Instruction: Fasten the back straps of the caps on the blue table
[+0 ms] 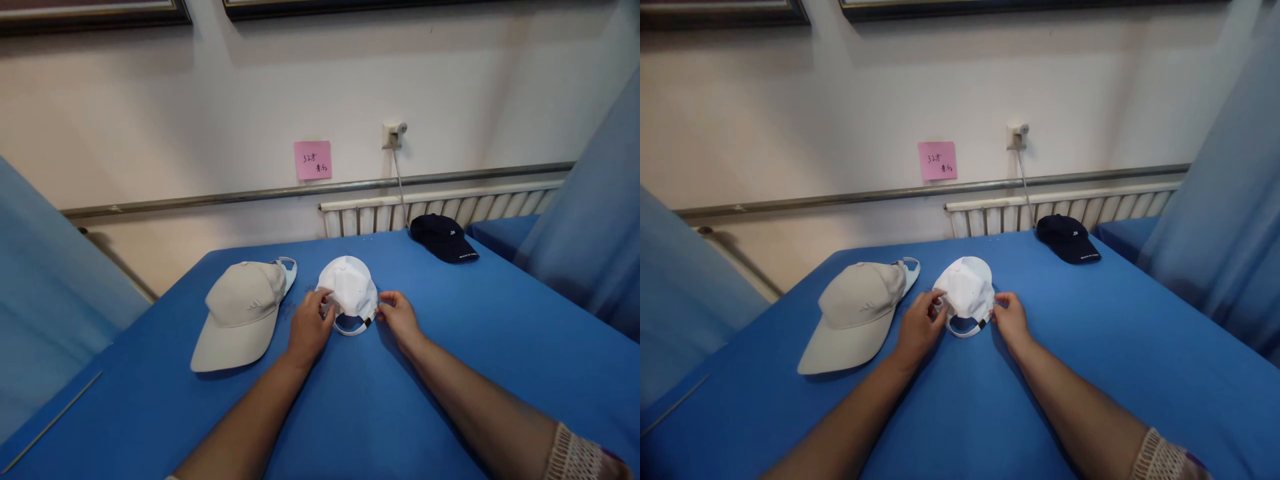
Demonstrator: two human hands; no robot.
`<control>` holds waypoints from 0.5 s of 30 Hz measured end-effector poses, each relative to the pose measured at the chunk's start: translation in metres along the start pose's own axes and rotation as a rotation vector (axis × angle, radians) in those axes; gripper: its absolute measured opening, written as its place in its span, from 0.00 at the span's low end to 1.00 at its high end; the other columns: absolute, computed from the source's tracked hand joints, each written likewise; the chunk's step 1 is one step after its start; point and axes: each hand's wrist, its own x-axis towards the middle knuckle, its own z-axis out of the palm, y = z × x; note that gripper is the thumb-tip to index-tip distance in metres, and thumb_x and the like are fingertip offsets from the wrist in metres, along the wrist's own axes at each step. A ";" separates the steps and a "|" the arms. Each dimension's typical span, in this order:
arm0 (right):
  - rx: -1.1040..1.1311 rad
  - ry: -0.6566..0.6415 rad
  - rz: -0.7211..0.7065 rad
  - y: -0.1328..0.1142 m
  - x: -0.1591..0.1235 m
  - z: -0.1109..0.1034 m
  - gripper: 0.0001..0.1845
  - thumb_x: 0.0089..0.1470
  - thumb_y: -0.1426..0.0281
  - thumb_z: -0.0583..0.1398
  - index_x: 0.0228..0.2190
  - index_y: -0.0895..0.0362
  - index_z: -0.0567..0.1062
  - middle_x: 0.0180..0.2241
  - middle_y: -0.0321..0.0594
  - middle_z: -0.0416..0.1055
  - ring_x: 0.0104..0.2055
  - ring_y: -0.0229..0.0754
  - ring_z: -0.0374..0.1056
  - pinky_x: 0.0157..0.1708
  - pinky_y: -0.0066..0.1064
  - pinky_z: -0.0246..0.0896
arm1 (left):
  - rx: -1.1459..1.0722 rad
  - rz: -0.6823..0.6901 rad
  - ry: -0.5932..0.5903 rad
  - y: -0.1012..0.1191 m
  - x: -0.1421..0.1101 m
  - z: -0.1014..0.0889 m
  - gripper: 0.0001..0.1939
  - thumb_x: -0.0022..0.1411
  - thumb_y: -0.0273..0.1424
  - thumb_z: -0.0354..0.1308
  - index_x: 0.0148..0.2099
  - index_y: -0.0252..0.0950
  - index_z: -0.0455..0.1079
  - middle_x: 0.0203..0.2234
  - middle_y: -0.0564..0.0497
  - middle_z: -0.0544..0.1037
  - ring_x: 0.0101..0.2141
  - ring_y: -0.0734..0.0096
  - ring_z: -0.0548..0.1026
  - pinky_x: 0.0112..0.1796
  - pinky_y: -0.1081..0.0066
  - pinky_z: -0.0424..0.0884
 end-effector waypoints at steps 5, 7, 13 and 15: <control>-0.001 -0.046 -0.035 0.005 0.003 0.004 0.14 0.36 0.74 0.62 0.31 0.56 0.72 0.25 0.34 0.73 0.22 0.36 0.67 0.23 0.27 0.61 | 0.204 0.108 -0.031 -0.004 0.010 0.003 0.09 0.61 0.29 0.53 0.43 0.38 0.72 0.37 0.47 0.73 0.35 0.66 0.72 0.37 0.69 0.66; 0.001 -0.058 -0.041 0.006 0.005 0.003 0.14 0.36 0.74 0.63 0.32 0.56 0.72 0.24 0.34 0.73 0.22 0.36 0.67 0.23 0.27 0.61 | 0.222 0.132 -0.027 -0.004 0.011 0.004 0.07 0.62 0.29 0.52 0.39 0.38 0.72 0.36 0.48 0.73 0.34 0.66 0.72 0.37 0.70 0.65; -0.105 -0.063 -0.090 0.008 0.012 -0.002 0.16 0.38 0.72 0.63 0.35 0.56 0.73 0.21 0.31 0.71 0.22 0.36 0.65 0.23 0.26 0.57 | 0.155 0.127 0.079 -0.003 0.012 -0.008 0.05 0.62 0.29 0.51 0.36 0.36 0.68 0.31 0.50 0.71 0.31 0.69 0.70 0.35 0.71 0.64; -0.113 -0.084 -0.088 0.008 0.015 -0.004 0.17 0.39 0.71 0.64 0.36 0.56 0.73 0.19 0.29 0.69 0.21 0.35 0.63 0.23 0.25 0.56 | 0.116 0.116 0.122 -0.006 0.013 -0.015 0.04 0.62 0.29 0.51 0.36 0.36 0.66 0.31 0.51 0.70 0.30 0.70 0.70 0.35 0.71 0.65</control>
